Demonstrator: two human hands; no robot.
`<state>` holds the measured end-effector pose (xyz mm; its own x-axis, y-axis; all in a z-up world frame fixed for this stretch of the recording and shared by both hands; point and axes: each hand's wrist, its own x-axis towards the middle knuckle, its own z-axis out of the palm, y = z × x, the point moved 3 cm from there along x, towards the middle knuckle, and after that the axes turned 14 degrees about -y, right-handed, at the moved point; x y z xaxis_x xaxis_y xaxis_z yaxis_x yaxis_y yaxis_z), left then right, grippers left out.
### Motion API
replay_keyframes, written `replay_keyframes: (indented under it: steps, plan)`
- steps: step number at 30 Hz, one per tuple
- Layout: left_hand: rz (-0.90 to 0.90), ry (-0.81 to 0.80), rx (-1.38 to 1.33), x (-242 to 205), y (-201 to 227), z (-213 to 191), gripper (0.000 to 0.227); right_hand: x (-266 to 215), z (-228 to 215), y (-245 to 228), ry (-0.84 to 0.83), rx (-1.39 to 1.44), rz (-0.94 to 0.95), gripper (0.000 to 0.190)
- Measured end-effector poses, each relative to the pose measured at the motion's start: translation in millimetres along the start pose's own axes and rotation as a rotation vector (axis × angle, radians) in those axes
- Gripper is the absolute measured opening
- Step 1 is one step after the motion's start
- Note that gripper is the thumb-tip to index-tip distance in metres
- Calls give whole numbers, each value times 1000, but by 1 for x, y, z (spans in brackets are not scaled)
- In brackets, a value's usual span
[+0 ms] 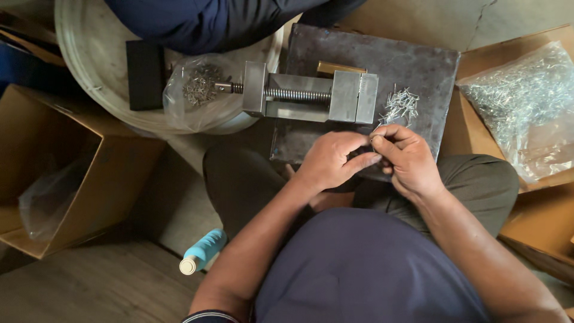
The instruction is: The person sits on the floor and sorts small metal fasteners by hand. They pick up individual fasteners from a pile on a metal plate, separate them, and place them into a plastic bag. Another person is visible in the background packing items into a cardboard box.
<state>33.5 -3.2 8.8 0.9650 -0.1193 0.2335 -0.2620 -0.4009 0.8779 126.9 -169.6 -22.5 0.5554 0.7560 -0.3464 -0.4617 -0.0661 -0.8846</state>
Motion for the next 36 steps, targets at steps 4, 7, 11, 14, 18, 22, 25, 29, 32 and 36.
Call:
replay_keyframes:
  steps: [4, 7, 11, 14, 18, 22, 25, 29, 32, 36]
  plan:
    - [-8, 7, 19, 0, -2, 2, 23, 0, -2, 1, -53, 88, -31, 9]
    - [-28, 25, -13, -2, -1, 2, 18, -4, 1, -8, -51, -84, -66, 8]
    - [-23, 24, 17, -1, 2, -1, 16, -16, 12, -45, -54, -880, -417, 9]
    - [2, 11, 19, 0, 4, -3, 17, -17, 22, -65, -119, -1050, -509, 10]
    - [-37, 12, -49, -2, 3, -5, 20, -14, 32, -81, -196, -1066, -474, 10]
    - [-88, 35, -155, -6, 1, -8, 31, -1, 38, -102, -44, -1146, -565, 8]
    - [-43, 54, -90, -6, 4, -9, 31, 21, 42, -117, 41, -1170, -601, 8]
    - [-91, 16, -84, -7, 2, -10, 29, 44, 54, -132, 33, -1231, -635, 7]
    - [-88, 25, -100, -7, 2, -11, 28, 49, 60, -137, 24, -1289, -633, 7]
    - [-90, 28, -114, -7, 1, -11, 28, 48, 63, -137, 39, -1317, -617, 7]
